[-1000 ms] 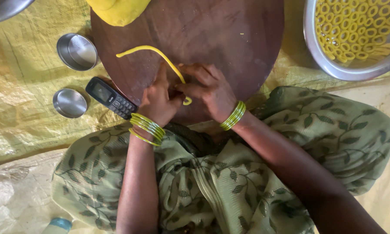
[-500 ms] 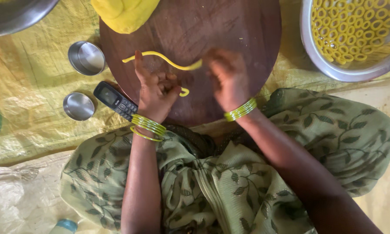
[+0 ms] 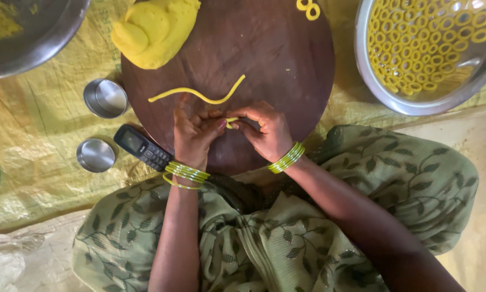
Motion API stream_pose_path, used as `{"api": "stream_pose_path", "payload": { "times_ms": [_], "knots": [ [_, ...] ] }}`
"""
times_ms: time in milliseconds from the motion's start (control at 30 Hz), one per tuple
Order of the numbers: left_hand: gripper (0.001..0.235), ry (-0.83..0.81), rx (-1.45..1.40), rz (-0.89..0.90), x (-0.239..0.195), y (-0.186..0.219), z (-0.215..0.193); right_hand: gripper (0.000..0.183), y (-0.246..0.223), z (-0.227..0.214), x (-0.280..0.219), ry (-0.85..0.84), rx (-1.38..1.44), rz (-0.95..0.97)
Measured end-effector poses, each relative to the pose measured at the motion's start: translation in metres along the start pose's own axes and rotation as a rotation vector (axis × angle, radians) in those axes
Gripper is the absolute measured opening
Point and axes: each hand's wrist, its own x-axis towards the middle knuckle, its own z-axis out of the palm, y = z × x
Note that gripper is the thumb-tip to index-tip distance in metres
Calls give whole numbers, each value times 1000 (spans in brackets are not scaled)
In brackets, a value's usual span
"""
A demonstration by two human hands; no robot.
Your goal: The person sits on the floor and shapes yellow dough into small rings by hand. They roll a long strip of dough, cut it into short pieces, and form each piece into a ring, placing the finished rings into a metal bowl. The person also cleans the wooden board with a small metal cup.
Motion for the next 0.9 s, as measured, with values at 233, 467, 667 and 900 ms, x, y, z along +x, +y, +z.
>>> {"api": "stream_pose_path", "payload": {
  "times_ms": [233,467,667,900],
  "knots": [
    [90,6,-16,-22,0,7,0,22,0,2,-1,8,65,28],
    [82,44,-28,-71,-1,16,4,26,-9,-4,4,12,-66,-73],
    [82,-9,62,-61,-3,14,5,31,-13,-6,3,15,-138,-144],
    [88,13,142,-89,0,7,0,36,-11,-3,1,26,-250,-173]
  ]
}}
